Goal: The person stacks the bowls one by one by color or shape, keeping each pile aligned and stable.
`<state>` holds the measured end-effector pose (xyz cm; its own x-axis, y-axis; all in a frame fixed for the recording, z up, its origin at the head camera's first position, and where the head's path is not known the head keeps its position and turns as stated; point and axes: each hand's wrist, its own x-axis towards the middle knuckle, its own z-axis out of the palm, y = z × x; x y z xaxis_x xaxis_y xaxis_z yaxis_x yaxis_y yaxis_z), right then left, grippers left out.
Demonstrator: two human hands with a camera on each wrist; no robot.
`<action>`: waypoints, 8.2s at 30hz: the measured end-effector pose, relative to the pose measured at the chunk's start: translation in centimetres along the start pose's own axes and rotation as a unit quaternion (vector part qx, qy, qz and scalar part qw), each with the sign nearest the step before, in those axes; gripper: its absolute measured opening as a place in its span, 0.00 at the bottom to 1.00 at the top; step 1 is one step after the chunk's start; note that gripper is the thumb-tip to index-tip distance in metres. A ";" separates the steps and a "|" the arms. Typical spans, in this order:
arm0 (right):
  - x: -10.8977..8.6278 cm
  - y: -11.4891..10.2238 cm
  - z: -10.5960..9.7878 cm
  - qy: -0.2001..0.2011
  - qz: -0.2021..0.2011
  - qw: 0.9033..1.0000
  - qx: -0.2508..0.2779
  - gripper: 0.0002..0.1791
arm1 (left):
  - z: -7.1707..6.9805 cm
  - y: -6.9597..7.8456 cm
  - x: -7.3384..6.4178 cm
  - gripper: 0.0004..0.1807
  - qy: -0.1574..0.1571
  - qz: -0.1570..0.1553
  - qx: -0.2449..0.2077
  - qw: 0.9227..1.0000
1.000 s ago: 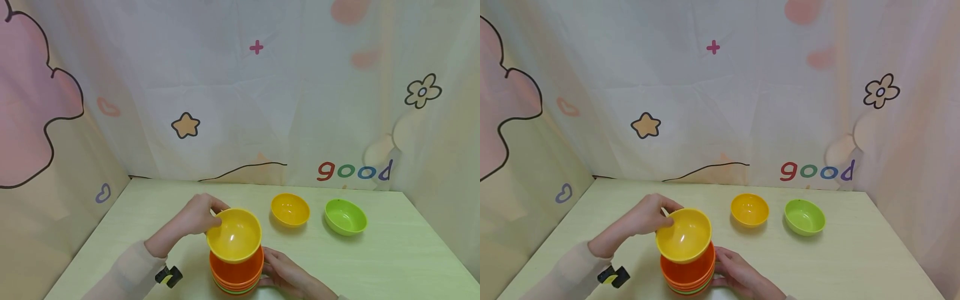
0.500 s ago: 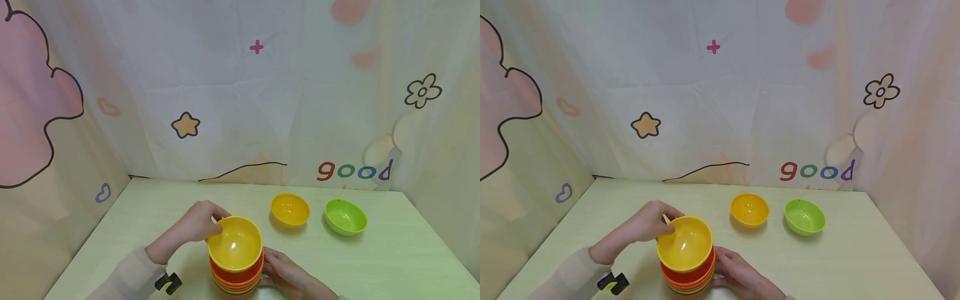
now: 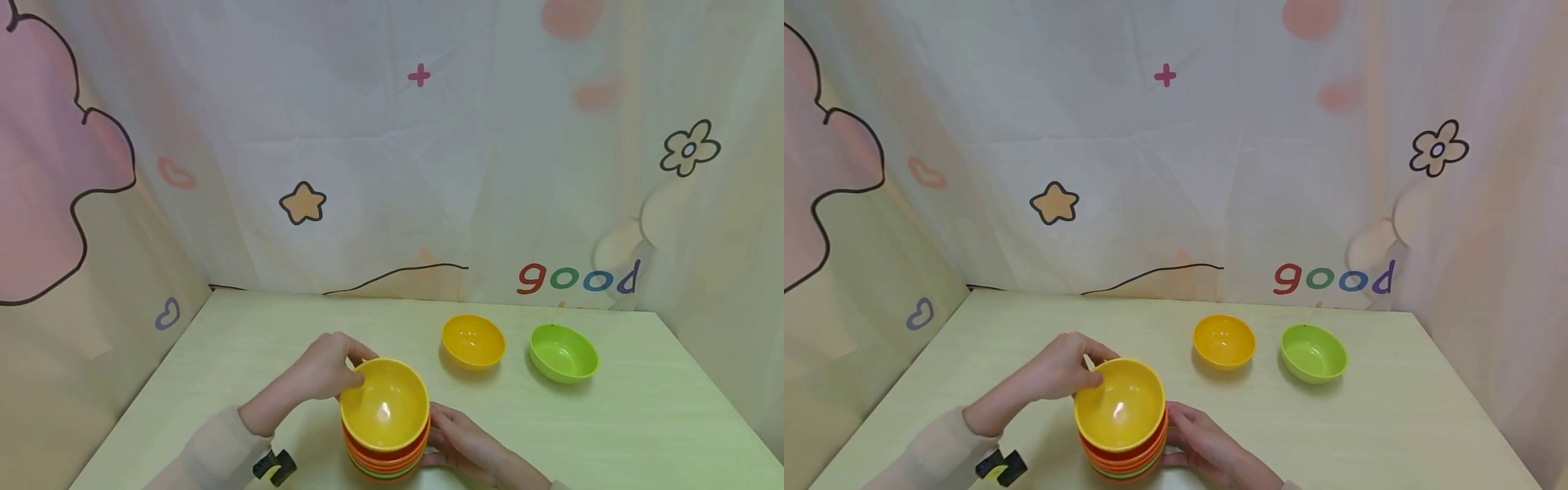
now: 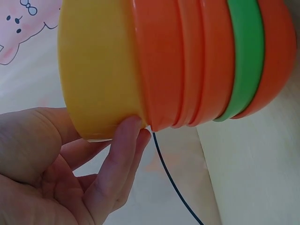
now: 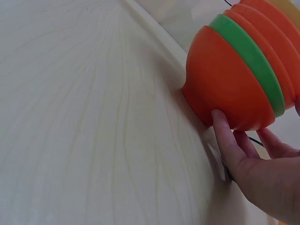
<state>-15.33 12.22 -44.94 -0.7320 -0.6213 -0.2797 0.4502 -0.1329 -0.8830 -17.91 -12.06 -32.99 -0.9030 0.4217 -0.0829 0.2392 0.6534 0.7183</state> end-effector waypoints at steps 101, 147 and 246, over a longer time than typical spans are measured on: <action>0.0 0.0 -0.3 -0.008 0.017 1.000 0.005 0.37 | 0.9 0.1 0.4 0.07 0.063 0.027 0.073 0.995; 0.1 0.2 -0.3 0.003 0.008 1.000 -0.003 0.37 | 0.9 -1.3 0.0 0.06 0.062 0.009 0.018 0.998; -0.3 -0.2 -0.3 -0.026 -0.010 1.000 -0.009 0.36 | 6.5 -8.9 -3.9 0.36 -0.094 -0.086 -0.496 0.859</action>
<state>-15.35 12.64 -44.84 -0.7131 -0.6580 -0.2418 0.4253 -0.1319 -0.8954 -14.23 -15.43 -43.52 -0.7986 0.5272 -0.2904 -0.3985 -0.1015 0.9115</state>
